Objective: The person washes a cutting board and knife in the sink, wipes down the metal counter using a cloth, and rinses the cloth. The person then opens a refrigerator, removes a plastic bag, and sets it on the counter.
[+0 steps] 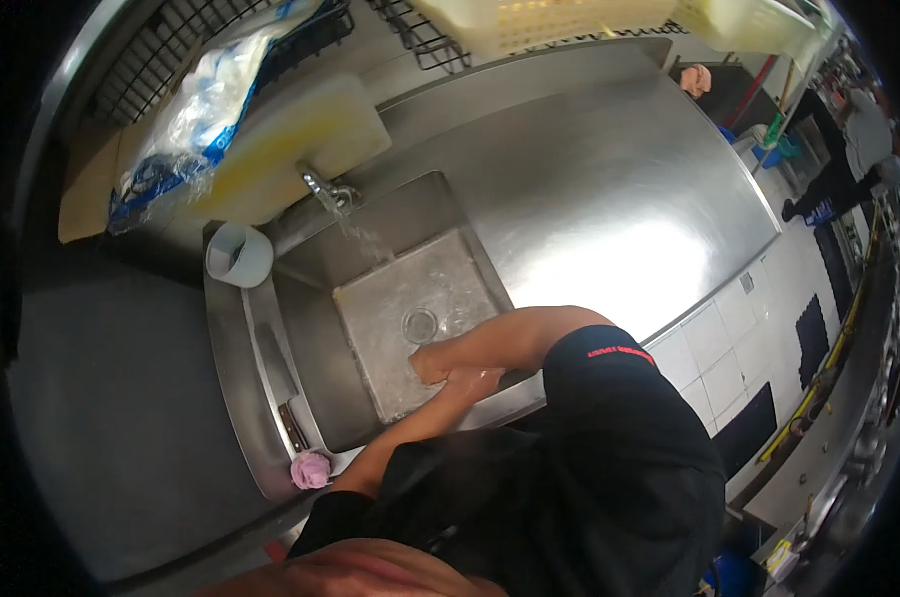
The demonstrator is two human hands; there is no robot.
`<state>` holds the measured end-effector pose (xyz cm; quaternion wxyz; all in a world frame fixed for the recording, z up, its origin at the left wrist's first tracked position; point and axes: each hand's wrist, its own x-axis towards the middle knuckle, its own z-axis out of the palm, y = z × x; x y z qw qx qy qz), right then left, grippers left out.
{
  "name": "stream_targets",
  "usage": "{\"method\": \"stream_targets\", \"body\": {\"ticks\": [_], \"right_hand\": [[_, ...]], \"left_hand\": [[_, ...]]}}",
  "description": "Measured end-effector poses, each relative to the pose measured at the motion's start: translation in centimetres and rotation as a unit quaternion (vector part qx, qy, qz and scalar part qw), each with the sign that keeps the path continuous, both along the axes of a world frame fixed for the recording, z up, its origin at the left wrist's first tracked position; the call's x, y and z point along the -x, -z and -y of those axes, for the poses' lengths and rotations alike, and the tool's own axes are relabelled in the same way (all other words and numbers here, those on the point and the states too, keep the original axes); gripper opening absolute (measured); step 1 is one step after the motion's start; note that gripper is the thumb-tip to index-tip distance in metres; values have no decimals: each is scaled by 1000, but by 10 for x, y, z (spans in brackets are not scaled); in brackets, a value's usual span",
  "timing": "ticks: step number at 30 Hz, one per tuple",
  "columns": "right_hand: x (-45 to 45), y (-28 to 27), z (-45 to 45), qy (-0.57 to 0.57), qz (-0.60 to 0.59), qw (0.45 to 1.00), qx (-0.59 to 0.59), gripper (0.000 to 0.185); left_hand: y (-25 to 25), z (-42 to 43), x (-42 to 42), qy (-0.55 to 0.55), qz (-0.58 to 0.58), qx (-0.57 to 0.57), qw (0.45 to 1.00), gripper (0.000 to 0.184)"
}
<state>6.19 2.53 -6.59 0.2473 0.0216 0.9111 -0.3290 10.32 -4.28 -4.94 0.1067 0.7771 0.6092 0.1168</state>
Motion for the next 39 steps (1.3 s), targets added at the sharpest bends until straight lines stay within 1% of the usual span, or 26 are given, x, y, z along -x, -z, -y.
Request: {"method": "stream_targets", "body": {"ticks": [3,6,8,9,10,11,12,14,15,17,18,20,21,23,24,25,27,29,31,32,33,34,36,37,38,39], "right_hand": [[2,-2,1,15,-1,1000,2,34],[13,-9,-13,31,0,999,9,33],[17,-16,-30,49,4,998,32,32],[4,-22,-37,56,0,998,31,32],[-17,-29,-46,224,59,910,343,35],[-36,-41,-54,358,107,699,610,38],[-50,-59,-62,361,99,698,610,38],[-76,-94,-74,297,169,650,679,37],[-83,-101,-72,301,162,649,679,37],[-93,-111,-66,400,-39,620,674,31],[-97,-115,-66,399,-40,620,674,31],[-106,-125,-71,330,-241,717,565,38],[-116,-135,-74,326,-238,718,567,38],[-145,-160,-75,273,-288,761,513,48],[-162,-170,-79,273,-286,761,515,48],[-182,-180,-83,274,-328,733,528,46],[-248,-211,-104,289,-398,687,535,45],[-303,-237,-125,318,-458,669,491,48],[-355,-252,-134,360,-496,659,436,51],[-384,-260,-137,387,-502,650,419,51],[-415,-267,-143,422,-513,668,335,51],[-446,-270,-148,456,-520,679,247,51],[-512,-269,-158,525,-479,676,193,50],[-547,-262,-162,558,-452,680,148,53],[-581,-259,-159,582,-418,697,31,51],[-611,-258,-154,597,-386,703,1,49]], "left_hand": [[5,5,-3,11,34,-36,999,17],[-14,8,10,35,59,-64,996,16],[-51,13,36,81,11,21,996,15],[-68,16,42,27,81,-80,993,15],[-84,19,46,-27,152,-178,972,16],[-101,22,52,-102,172,-227,953,19],[-114,21,59,-175,191,-274,926,23],[-124,19,73,-296,331,-318,838,22],[-120,19,82,-288,332,-317,840,22],[-90,18,100,-427,562,-201,679,26],[-72,19,106,-427,562,-201,679,26],[-42,25,112,-463,679,51,568,34],[-36,29,105,-406,690,98,592,42],[-57,30,80,-394,700,122,583,44],[-75,21,63,-374,712,142,577,47],[-99,13,45,-333,706,119,614,53],[-160,-12,-13,-228,643,70,728,68],[-211,-39,-64,-136,436,-11,890,78],[-229,-81,-125,-34,436,-49,898,75],[-246,-97,-158,-59,400,-2,915,62],[-261,-113,-189,-81,364,45,927,51],[-266,-128,-215,-83,368,52,925,51],[-273,-162,-264,-56,346,-62,935,30],[-278,-177,-284,-31,350,-69,934,28],[-284,-189,-301,-3,353,-72,933,27],[-291,-202,-320,31,331,-69,941,28]]}}
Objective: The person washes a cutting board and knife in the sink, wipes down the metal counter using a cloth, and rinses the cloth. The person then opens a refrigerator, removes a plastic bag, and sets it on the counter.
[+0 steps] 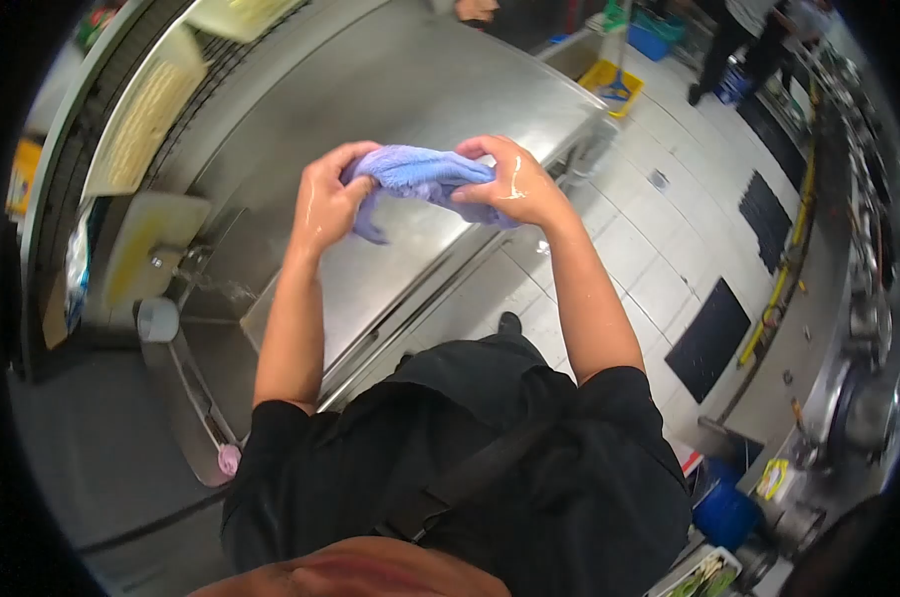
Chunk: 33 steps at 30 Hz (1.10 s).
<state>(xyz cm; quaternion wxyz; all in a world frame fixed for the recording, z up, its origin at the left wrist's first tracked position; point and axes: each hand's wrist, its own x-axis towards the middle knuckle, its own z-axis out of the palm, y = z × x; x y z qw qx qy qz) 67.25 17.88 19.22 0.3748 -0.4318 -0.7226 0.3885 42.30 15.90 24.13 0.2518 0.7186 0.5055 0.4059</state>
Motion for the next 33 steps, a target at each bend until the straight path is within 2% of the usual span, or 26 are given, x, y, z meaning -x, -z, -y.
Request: {"method": "stream_targets", "body": {"ticks": [1,3,4,5,6,7,9,10,12,14,15,16,17,18,19,21,22,23,24,25,26,27,29,30,32,33], "right_hand": [[-27,-1,6,17,43,999,4,46],[-74,-8,20,32,31,998,44,32],[-93,-9,27,60,-46,993,86,30],[-111,-11,34,88,-124,980,125,30],[-128,-21,43,65,-125,985,102,37],[-139,-21,47,84,-129,983,99,37],[-154,-23,48,57,-318,945,54,43],[-156,-39,52,40,-385,921,36,44],[-164,-60,57,65,-424,903,11,43],[-182,-68,58,61,-485,872,-31,42],[-189,-68,62,73,-483,872,-36,42],[-195,-68,67,69,-517,853,-38,43],[-202,-68,73,65,-550,832,-43,47],[-209,-63,79,37,-548,835,-37,62],[-217,-57,84,50,-547,835,-44,62],[-231,-42,93,98,-455,884,-49,73],[-239,-33,98,162,-405,899,-22,81],[-246,-23,105,173,-405,898,-21,81],[-256,-14,112,247,-273,930,-18,75],[-267,-3,118,313,-133,940,-12,70],[-285,16,122,324,-113,937,65,66],[-301,36,125,332,-95,928,139,62],[-311,63,131,454,-112,853,232,41],[-319,86,135,455,-113,851,235,41],[-338,129,142,570,-289,742,204,37],[-343,135,144,568,-288,743,204,37]], "left_hand": [[-12,-11,-18,35,-36,58,997,32],[-24,-33,-54,104,-83,65,989,29],[-32,-42,-72,119,-83,61,988,29],[-41,-50,-91,133,-133,6,982,29],[-46,-58,-108,148,-180,-50,971,29],[-50,-67,-126,152,-151,-82,973,29],[-61,-79,-175,178,46,-208,961,30],[-58,-85,-196,195,50,-206,958,30],[-43,-92,-234,18,15,-388,921,38],[-1,-88,-261,107,71,-163,978,43],[12,-63,-272,148,129,52,979,50],[53,-64,-280,179,51,124,975,68],[95,-47,-292,254,206,291,899,83],[84,-23,-298,438,268,414,752,100],[82,-10,-305,449,262,419,744,100],[80,4,-316,534,406,481,564,96],[71,0,-322,564,448,479,501,80],[66,-9,-327,567,446,486,494,80],[61,-21,-334,561,308,378,669,68],[56,-27,-340,521,154,243,804,58],[50,-25,-345,469,251,315,786,35],[34,-25,-342,466,268,370,758,36],[34,-39,-344,449,237,363,781,34],[34,-46,-344,448,235,366,781,34],[26,-65,-343,411,260,407,773,32],[22,-79,-341,409,262,407,774,32]]}}
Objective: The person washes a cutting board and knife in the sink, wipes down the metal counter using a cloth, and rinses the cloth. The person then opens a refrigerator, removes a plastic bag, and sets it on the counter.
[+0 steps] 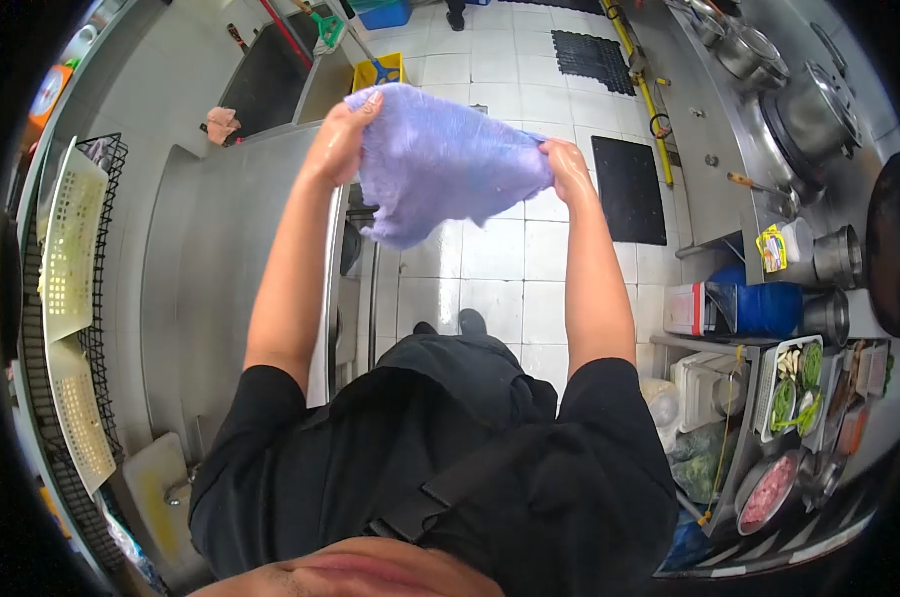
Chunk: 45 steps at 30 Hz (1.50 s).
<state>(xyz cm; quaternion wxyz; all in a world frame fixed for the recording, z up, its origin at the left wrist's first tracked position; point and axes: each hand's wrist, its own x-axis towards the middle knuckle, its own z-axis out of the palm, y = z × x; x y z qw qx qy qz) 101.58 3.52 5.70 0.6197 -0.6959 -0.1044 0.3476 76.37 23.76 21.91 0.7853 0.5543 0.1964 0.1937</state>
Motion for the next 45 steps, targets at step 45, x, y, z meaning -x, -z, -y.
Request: {"method": "stream_targets", "body": {"ticks": [45], "right_hand": [[-49,-172,-59,141,380,911,-75,27]], "left_hand": [[-46,-161,-27,-171,-26,-424,889,13]]}}
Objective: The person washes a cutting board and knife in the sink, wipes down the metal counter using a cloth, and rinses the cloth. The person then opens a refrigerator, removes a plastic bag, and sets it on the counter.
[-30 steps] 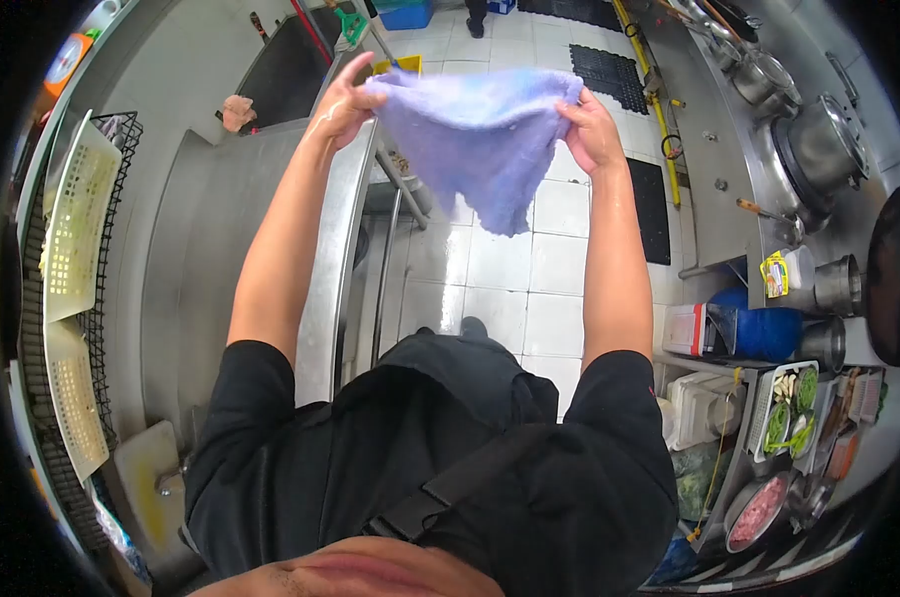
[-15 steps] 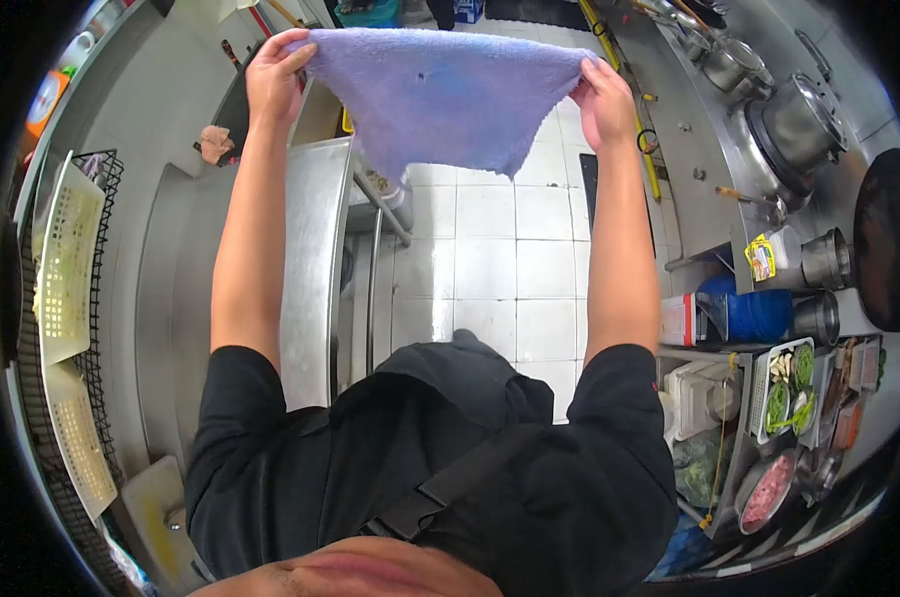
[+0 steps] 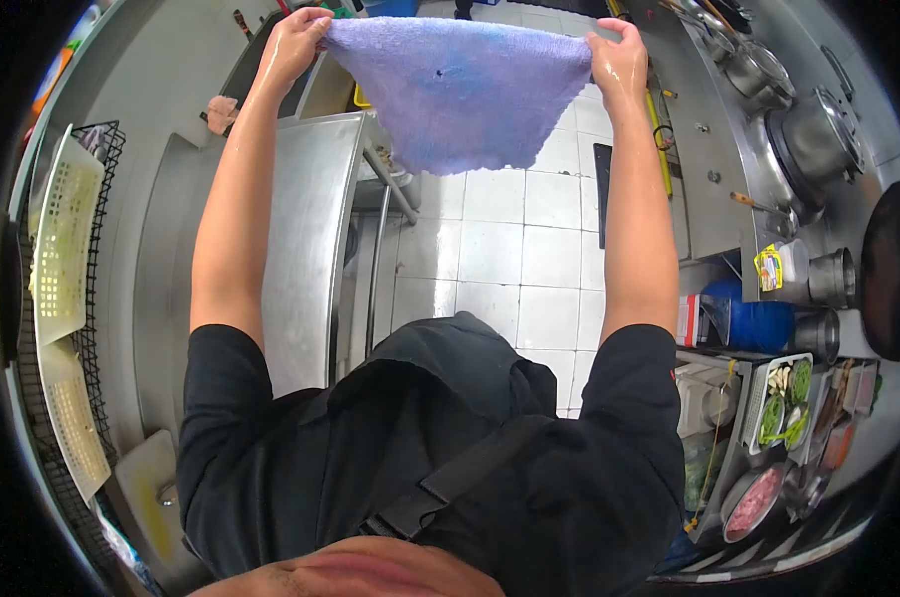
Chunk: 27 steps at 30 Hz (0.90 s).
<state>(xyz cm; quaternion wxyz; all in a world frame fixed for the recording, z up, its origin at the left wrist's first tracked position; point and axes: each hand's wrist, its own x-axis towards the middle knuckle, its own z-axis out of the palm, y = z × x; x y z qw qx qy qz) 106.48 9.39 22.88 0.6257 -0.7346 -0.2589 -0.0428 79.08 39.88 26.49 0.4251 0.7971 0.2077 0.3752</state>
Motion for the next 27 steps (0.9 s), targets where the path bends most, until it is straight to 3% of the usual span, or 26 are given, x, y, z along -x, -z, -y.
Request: {"method": "stream_targets", "body": {"ticks": [3,5,7,11,15,17,19,21,22,24,26,27], "right_hand": [[-24,22,-11,-2,73,993,88,24],[-21,27,-20,-9,77,992,104,22],[-9,21,-33,-73,-18,995,62,20],[-16,29,-80,-120,2,990,79,19],[7,-7,-133,-147,7,989,31,18],[30,-35,-150,-182,-56,980,-55,18],[54,-54,-155,-256,-99,953,-132,20],[88,-64,-152,-297,-82,941,-143,21],[107,-60,-148,-305,-83,938,-140,21],[145,-44,-137,-377,-55,920,-87,21],[183,-3,-133,-405,-43,913,-25,16],[203,26,-132,-427,-77,901,9,16]], "left_hand": [[4,-28,11,6,-98,94,991,20],[6,-34,19,-11,-102,89,991,19],[12,-51,24,-27,-105,81,991,17],[25,-114,23,-72,-97,88,989,11],[4,-168,28,-124,-63,107,984,12],[-24,-179,40,-181,12,16,983,7],[-52,-173,65,-186,114,107,970,11],[-54,-211,106,-113,80,55,989,9],[-60,-189,126,-122,81,57,988,9],[-73,-111,169,-232,44,169,957,16],[-5,-165,232,-203,-61,15,977,14],[30,-168,259,-180,-42,2,983,14]]}}
